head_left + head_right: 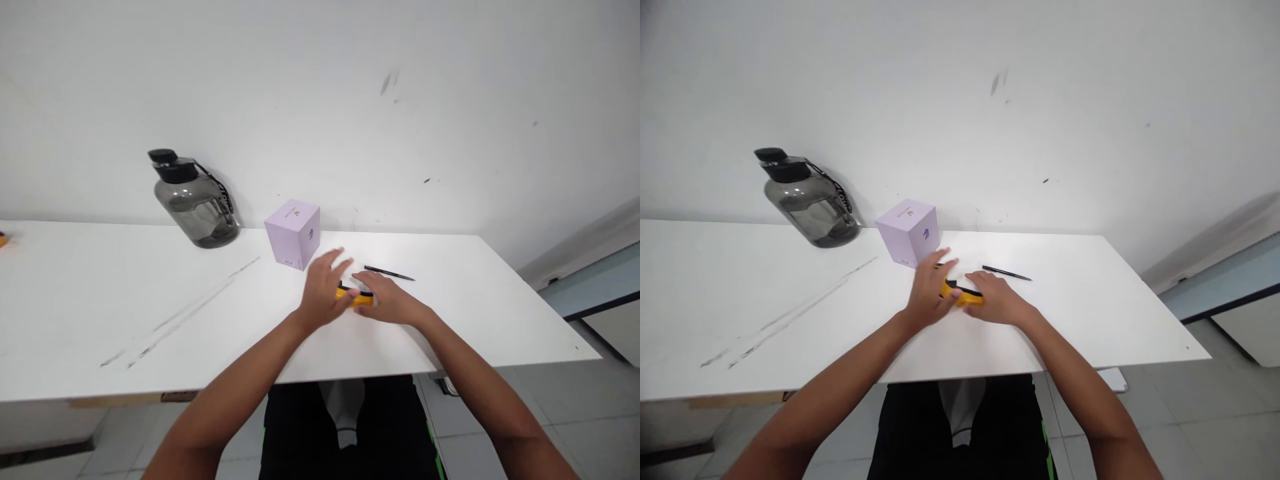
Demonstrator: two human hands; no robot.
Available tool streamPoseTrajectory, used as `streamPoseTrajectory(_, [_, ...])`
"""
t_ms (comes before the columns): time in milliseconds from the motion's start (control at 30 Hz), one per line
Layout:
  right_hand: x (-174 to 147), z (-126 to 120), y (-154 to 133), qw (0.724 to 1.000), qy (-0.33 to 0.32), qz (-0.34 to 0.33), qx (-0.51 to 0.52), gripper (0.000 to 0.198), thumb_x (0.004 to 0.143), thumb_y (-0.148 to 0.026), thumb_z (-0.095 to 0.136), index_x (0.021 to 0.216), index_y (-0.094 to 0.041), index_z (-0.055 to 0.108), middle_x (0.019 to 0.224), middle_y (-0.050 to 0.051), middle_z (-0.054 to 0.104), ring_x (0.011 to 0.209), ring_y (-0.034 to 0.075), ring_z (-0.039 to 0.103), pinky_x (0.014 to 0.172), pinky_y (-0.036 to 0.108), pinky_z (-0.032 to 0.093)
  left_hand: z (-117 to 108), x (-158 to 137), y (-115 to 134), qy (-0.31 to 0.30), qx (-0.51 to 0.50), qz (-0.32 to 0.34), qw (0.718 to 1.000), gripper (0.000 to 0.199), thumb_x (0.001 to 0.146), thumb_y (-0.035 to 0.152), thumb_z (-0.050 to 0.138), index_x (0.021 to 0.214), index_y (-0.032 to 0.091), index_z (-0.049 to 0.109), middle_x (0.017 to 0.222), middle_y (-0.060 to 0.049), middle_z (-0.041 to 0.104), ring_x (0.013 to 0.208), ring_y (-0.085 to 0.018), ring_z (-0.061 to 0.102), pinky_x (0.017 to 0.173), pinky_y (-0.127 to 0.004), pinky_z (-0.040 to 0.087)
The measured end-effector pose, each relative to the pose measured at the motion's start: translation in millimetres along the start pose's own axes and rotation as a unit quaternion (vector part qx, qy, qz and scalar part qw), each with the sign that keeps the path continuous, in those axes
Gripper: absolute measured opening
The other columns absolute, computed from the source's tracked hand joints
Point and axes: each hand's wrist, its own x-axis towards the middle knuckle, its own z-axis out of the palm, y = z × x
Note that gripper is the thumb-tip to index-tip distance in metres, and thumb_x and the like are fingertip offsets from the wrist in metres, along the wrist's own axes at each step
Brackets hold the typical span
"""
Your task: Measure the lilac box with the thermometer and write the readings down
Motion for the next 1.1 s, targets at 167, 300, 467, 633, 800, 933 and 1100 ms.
streamPoseTrajectory(167, [36.6, 27.4, -36.2, 0.998, -0.026, 0.062, 0.015, 0.055, 0.082, -0.033, 0.063, 0.133, -0.013, 0.056, 0.124, 0.017, 0.064, 0.110, 0.031, 0.061, 0.092, 0.044, 0.048, -13.9, 10.9, -55.6, 0.152, 0.080, -0.276, 0.946, 0.096, 0.073, 0.054, 0.073, 0.146, 0.014, 0.026, 0.156, -0.026, 0.022, 0.149, -0.038, 0.015, 0.119, -0.056, 0.015])
streamPoseTrajectory(300, [36.9, 39.9, -32.9, 0.986, 0.103, 0.092, 0.097, 0.051, 0.077, -0.028, 0.064, 0.126, -0.014, 0.061, 0.122, 0.015, 0.067, 0.107, 0.030, 0.062, 0.096, 0.045, 0.045, -11.9, 8.9, -87.6, 0.093, -0.040, -0.499, 0.861, 0.110, 0.057, 0.053, 0.085, 0.142, 0.016, 0.026, 0.147, -0.025, 0.037, 0.140, -0.038, 0.036, 0.114, -0.056, 0.029])
streamPoseTrajectory(467, [26.7, 30.2, -22.5, 0.855, 0.202, 0.147, 0.455, 0.043, 0.085, -0.049, 0.050, 0.111, -0.019, 0.066, 0.104, 0.009, 0.071, 0.080, 0.022, 0.063, 0.074, 0.036, 0.051, -4.6, 4.6, -93.3, 0.140, -0.136, -0.534, 0.823, 0.085, 0.058, 0.060, 0.082, 0.122, 0.021, 0.042, 0.132, -0.016, 0.054, 0.121, -0.028, 0.056, 0.101, -0.045, 0.047])
streamPoseTrajectory(633, [23.7, 21.4, -25.9, 0.760, 0.235, 0.094, 0.598, 0.045, 0.082, -0.056, 0.060, 0.108, -0.019, 0.063, 0.101, 0.007, 0.067, 0.070, 0.015, 0.056, 0.065, 0.030, 0.047, 1.6, 3.8, -82.2, 0.107, -0.197, -0.533, 0.816, 0.063, 0.075, 0.068, 0.065, 0.112, 0.019, 0.050, 0.120, -0.015, 0.062, 0.110, -0.028, 0.062, 0.094, -0.045, 0.051])
streamPoseTrajectory(800, [21.2, 22.1, -33.3, 0.797, 0.230, 0.123, 0.544, 0.047, 0.074, -0.040, 0.072, 0.115, -0.019, 0.061, 0.106, 0.006, 0.065, 0.080, 0.015, 0.057, 0.078, 0.032, 0.048, 4.5, 1.1, -66.0, 0.044, -0.182, -0.508, 0.841, 0.062, 0.075, 0.068, 0.064, 0.113, 0.020, 0.050, 0.118, -0.013, 0.063, 0.109, -0.027, 0.062, 0.092, -0.042, 0.050])
streamPoseTrajectory(933, [19.4, 24.7, -36.9, 0.830, 0.206, 0.136, 0.500, 0.047, 0.076, -0.036, 0.067, 0.119, -0.019, 0.060, 0.105, 0.006, 0.066, 0.079, 0.016, 0.058, 0.074, 0.032, 0.050, 2.6, 0.3, -57.0, 0.012, -0.167, -0.497, 0.851, 0.062, 0.075, 0.066, 0.064, 0.114, 0.021, 0.051, 0.115, -0.012, 0.065, 0.109, -0.027, 0.063, 0.090, -0.041, 0.050])
streamPoseTrajectory(1100, [16.6, 24.5, -39.7, 0.859, 0.201, 0.124, 0.454, 0.043, 0.078, -0.035, 0.064, 0.118, -0.021, 0.059, 0.101, 0.006, 0.067, 0.089, 0.021, 0.062, 0.074, 0.034, 0.053, 0.0, 0.6, -53.7, -0.009, -0.142, -0.488, 0.861, 0.063, 0.076, 0.067, 0.063, 0.117, 0.021, 0.049, 0.115, -0.012, 0.065, 0.107, -0.027, 0.063, 0.090, -0.042, 0.050])
